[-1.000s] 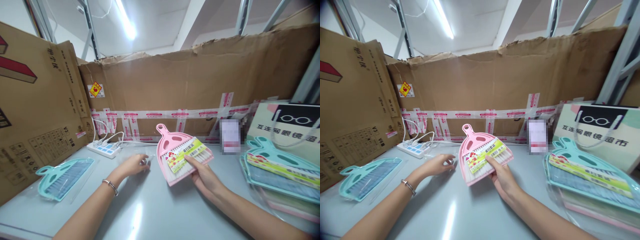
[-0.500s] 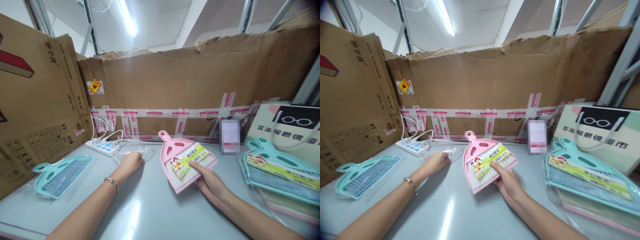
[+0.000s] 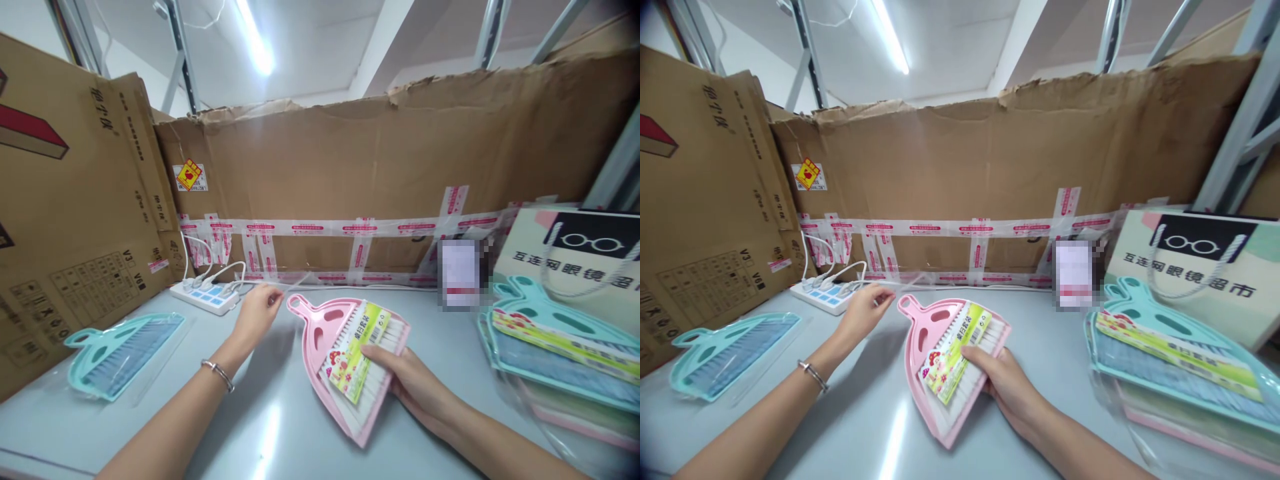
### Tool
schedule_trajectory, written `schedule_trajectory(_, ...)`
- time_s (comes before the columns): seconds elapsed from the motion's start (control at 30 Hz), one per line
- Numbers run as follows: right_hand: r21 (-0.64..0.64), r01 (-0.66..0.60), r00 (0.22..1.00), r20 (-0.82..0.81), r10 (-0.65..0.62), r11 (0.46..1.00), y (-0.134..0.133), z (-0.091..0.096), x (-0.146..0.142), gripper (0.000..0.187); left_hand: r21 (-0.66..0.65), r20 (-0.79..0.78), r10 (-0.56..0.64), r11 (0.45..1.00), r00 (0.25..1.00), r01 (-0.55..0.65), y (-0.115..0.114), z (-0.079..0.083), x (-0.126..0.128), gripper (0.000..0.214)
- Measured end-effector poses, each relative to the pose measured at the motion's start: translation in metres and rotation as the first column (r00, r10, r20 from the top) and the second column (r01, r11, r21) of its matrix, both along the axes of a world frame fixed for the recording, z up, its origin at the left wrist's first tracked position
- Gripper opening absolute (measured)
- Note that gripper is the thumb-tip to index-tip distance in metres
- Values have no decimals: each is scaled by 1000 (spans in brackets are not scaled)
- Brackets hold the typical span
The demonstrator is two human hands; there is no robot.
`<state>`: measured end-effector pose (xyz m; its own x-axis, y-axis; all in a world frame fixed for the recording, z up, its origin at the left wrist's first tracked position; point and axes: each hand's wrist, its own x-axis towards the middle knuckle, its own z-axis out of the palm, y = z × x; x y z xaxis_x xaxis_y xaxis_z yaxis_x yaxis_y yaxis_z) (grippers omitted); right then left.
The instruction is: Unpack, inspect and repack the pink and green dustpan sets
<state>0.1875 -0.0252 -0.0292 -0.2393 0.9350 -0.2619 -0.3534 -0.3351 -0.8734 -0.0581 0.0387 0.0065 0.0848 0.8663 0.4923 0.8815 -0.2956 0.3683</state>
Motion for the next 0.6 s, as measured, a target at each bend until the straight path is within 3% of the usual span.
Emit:
schedule_trajectory(0.13,19,-28,999,18,27,999,-2,-4,-3,40,164,7,-201,967,980,197,-16,0,21,20)
schedule_trajectory(0.3,19,88,992,-91,-86,996,1,-1,-6,38,182,-182,-384,891,905,415,-34,-6,43,26)
schedule_trajectory(0.43,0,196,971,-142,-194,981,0,2,-8,40,257,-281,-384,853,880,454,-40,-6,49,26)
schedule_trajectory(0.6,12,115,980,-165,-112,993,-8,-1,-18,44,277,-411,-412,793,813,542,-53,-10,65,26)
